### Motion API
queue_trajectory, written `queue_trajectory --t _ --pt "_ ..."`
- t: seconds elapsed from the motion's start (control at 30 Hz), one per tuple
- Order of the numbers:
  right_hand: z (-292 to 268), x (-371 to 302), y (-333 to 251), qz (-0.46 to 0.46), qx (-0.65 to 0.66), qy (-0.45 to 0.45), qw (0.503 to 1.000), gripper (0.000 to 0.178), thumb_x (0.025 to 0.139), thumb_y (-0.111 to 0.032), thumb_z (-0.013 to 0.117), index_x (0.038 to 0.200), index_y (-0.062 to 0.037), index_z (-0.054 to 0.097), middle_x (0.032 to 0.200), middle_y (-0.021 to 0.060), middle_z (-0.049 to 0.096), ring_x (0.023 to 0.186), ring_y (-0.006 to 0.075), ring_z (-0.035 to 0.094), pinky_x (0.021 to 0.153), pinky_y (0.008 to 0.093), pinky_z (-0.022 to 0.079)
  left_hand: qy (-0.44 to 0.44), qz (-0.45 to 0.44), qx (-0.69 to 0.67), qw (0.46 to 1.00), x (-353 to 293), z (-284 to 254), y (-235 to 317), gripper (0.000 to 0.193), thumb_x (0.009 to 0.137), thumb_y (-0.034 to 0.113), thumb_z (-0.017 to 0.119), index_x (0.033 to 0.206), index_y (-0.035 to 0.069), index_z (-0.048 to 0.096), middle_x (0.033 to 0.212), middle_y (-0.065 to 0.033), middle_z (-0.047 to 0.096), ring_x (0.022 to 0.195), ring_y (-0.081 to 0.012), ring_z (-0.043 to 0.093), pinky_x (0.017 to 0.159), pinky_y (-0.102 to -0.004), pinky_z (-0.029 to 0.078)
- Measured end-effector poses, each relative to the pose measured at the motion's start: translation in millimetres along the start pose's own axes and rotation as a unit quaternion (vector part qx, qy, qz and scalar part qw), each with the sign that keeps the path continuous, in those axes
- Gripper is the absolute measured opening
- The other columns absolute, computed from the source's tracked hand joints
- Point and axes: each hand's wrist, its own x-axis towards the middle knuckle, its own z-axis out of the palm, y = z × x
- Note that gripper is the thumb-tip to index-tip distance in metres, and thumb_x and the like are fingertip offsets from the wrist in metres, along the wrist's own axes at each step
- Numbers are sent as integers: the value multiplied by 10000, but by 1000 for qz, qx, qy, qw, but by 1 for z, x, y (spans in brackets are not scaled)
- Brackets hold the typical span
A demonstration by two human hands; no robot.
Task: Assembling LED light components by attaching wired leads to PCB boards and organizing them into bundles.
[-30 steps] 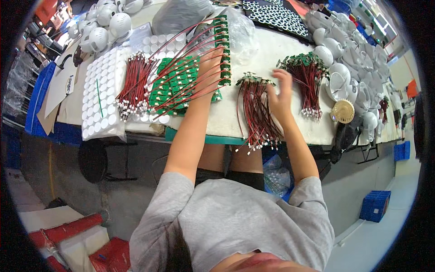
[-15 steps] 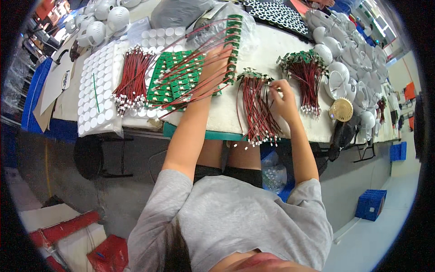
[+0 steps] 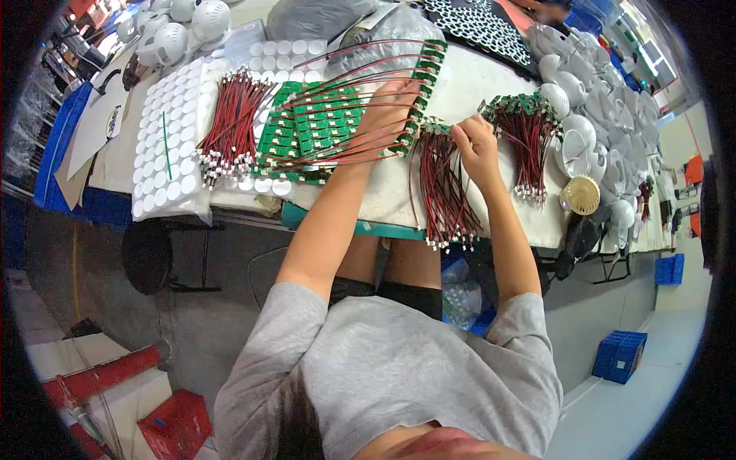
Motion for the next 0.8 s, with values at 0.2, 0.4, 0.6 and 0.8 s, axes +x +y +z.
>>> queue_trajectory --t 0.2,0.4,0.6,0.8 --pt "-18 27 -10 50 163 69 983 258 792 -197 440 965 -27 527 955 90 545 921 193 475 778 297 343 -56 -37 -72 995 7 4 -14 265 805 258 515 943 35 482 645 6 516 492 -44 438 413 -197 363" --pt "-38 75 -18 182 409 -147 882 263 843 -224 412 904 -7 548 666 -4 529 503 51 442 456 179 338 -118 -87 -50 988 -7 11 5 215 805 214 488 944 52 458 635 10 473 494 -58 465 385 -208 403" --pt "-41 61 -28 224 409 -216 858 228 836 -239 451 770 -31 517 554 -45 409 411 20 313 369 154 231 -178 58 46 981 -18 14 4 232 833 109 360 1037 36 441 637 -24 478 464 -109 465 415 -239 392" --pt "-46 49 -28 258 513 -220 789 181 827 -189 477 765 -28 533 530 -61 382 416 18 290 377 165 215 -264 -173 -315 895 -19 15 7 314 879 298 281 884 48 470 399 -25 381 247 -133 291 342 -243 253"
